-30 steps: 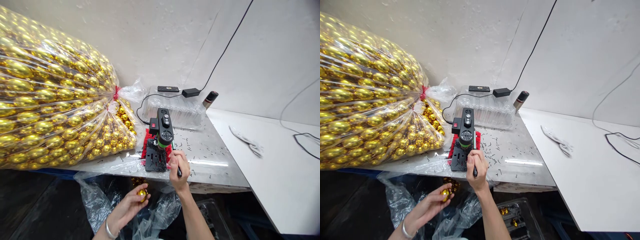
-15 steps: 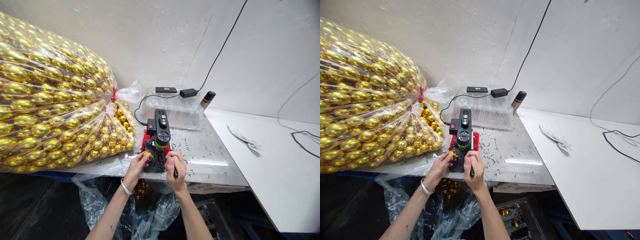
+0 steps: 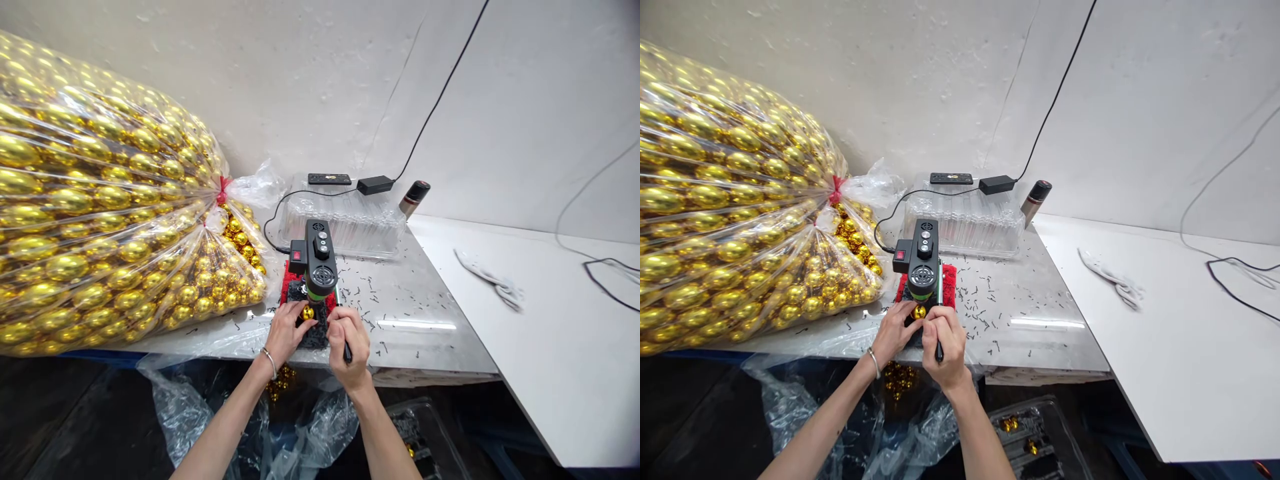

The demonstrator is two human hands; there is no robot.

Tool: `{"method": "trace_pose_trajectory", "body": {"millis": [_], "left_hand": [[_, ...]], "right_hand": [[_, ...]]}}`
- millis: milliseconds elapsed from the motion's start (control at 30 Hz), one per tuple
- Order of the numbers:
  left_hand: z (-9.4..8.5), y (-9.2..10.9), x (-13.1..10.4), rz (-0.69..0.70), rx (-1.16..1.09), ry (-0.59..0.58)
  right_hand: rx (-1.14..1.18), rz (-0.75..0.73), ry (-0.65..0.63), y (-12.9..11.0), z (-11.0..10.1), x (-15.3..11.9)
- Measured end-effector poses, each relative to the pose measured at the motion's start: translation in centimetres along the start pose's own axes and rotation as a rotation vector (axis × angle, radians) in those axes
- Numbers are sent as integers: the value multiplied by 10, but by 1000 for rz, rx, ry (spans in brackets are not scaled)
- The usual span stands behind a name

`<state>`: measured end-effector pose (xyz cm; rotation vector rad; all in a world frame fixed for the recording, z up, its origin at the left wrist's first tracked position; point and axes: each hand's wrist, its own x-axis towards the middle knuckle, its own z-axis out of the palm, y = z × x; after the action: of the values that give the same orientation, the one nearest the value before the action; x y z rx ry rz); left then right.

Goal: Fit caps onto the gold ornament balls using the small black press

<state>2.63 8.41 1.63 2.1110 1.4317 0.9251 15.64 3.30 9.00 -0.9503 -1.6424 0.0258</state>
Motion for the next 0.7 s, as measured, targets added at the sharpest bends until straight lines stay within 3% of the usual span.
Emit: {"method": "trace_pose_trajectory", "body": {"millis": [333, 533, 700], "left_hand": [[6, -6, -2, 5, -5, 35], [9, -8, -2, 42, 15, 75], [11, -11, -3, 61, 8, 101]], "right_hand": [[-28, -41, 23, 17, 11, -21], [-23, -69, 110, 32, 22, -31], [-72, -162, 64, 38, 26, -37]]}}
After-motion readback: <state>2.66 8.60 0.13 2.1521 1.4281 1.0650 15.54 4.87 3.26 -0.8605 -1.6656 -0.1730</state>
